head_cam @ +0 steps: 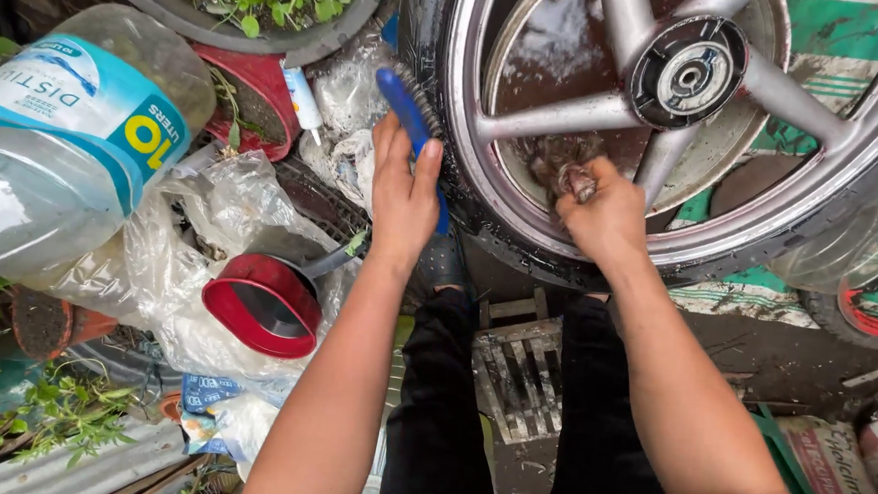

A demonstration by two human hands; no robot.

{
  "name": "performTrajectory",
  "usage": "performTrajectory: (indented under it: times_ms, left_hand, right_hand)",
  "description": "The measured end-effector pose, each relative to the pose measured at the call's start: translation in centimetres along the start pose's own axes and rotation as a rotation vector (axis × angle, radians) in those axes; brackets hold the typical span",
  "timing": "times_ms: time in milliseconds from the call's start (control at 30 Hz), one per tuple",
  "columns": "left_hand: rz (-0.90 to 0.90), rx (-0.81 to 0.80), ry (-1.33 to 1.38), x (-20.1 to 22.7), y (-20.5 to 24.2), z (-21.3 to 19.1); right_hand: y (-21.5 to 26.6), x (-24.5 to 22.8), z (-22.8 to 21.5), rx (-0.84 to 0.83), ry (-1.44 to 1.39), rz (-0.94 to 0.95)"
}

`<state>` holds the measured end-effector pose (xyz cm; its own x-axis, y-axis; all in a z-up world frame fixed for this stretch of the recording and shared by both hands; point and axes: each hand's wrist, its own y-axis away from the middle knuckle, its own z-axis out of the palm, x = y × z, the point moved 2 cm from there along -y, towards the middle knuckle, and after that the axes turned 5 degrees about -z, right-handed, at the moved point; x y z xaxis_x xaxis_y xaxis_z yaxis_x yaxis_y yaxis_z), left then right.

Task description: Cleaning a motorcycle wheel rim and spokes using a brush and water

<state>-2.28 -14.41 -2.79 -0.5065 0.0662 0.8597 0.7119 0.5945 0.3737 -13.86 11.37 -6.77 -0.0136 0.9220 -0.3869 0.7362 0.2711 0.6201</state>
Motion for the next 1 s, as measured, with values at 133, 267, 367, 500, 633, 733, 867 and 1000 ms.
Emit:
performTrajectory:
  times_ms: [133, 267, 367, 500, 633, 733, 867, 1000]
  left_hand:
    - [-0.143, -0.06, -0.003, 1.5, -0.6, 0.2]
    - [-0.208, -0.077, 0.015, -1.7, -0.8, 0.0]
    - [-0.301, -0.164, -0.068, -1.4, -1.2, -0.3]
    - [-0.268, -0.108, -0.054, 0.2, -1.6, -1.5]
    - [-0.297, -0.128, -0.031, 1.0, -1.5, -1.5]
    - [-0.299, -0.142, 0.005, 1.0, -1.2, -1.2]
    - [-0.327, -0.167, 0.004, 1.1, -1.3, -1.7]
    - [-0.31, -0.218, -0.034, 1.9, -2.4, -1.9]
  right_hand:
    - [2.7, -2.5, -4.5, 0.052, -0.456, -0.023]
    - [1.5, -3.7, -6.3, -0.004, -0.885, -0.317]
    - [-4.9, -9.0, -8.4, 0.258, -0.468, -0.612]
    - [-13.5, -12.4, -4.0, 0.243, -0.435, -0.661]
    - [-14.3, -14.5, 0.1, 0.233, -0.321, -0.783]
    - [-10.7, -14.3, 1.2, 0.236, -0.227, -0.864]
    - [-5.4, -12.7, 1.0, 0.041, 0.086, -0.977]
    - [0.3, -8.2, 2.2, -0.049, 0.343, -0.91]
